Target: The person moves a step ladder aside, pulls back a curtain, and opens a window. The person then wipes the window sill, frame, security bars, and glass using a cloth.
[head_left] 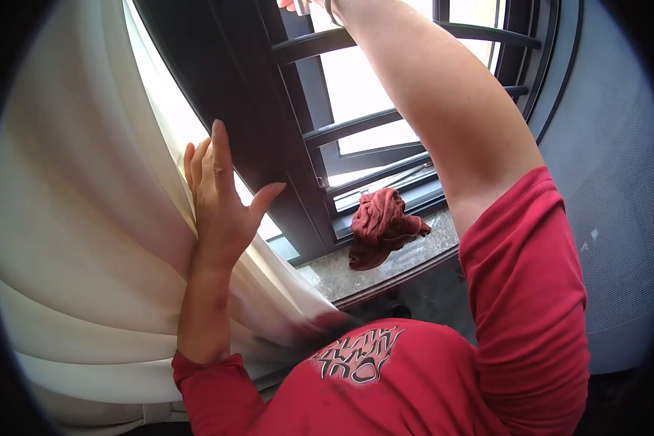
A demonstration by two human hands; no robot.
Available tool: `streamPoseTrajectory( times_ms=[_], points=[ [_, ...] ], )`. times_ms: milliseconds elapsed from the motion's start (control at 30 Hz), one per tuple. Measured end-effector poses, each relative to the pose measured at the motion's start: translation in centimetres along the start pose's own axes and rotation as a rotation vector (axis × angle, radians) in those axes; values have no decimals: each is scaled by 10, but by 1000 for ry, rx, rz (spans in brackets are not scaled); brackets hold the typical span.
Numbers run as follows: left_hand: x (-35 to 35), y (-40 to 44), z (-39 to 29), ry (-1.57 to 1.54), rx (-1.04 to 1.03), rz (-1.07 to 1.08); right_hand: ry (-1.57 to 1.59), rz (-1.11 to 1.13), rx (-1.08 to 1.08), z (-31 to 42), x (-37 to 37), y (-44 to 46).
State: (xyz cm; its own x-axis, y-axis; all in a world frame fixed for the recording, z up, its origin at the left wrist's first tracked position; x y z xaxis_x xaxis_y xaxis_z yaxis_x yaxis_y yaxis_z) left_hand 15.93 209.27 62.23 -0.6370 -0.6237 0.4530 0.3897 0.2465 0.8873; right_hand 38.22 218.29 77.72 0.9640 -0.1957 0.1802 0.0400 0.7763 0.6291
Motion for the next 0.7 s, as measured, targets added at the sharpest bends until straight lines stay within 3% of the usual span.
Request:
streamPoseTrajectory(
  times_ms=[333,700],
  points=[
    [6,8,-12,19,-73,4,-241,29,391,26,14,-16],
    [-27,8,2,23,58,76,-560,131,716,27,6,-57]
  ],
)
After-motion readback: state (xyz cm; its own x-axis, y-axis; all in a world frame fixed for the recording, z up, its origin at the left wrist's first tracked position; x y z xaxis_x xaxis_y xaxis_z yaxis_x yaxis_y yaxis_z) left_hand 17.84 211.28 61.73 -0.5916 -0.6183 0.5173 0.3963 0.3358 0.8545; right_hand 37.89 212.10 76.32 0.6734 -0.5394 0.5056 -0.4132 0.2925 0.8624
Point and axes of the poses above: each hand's wrist, its own y-axis towards the middle knuckle, its own x-axis out of the back of the hand, z = x × y, the point moved 2 cm from there along y, towards the middle knuckle, and after that the axes turned 3 degrees about -z, right-handed, at the moved point
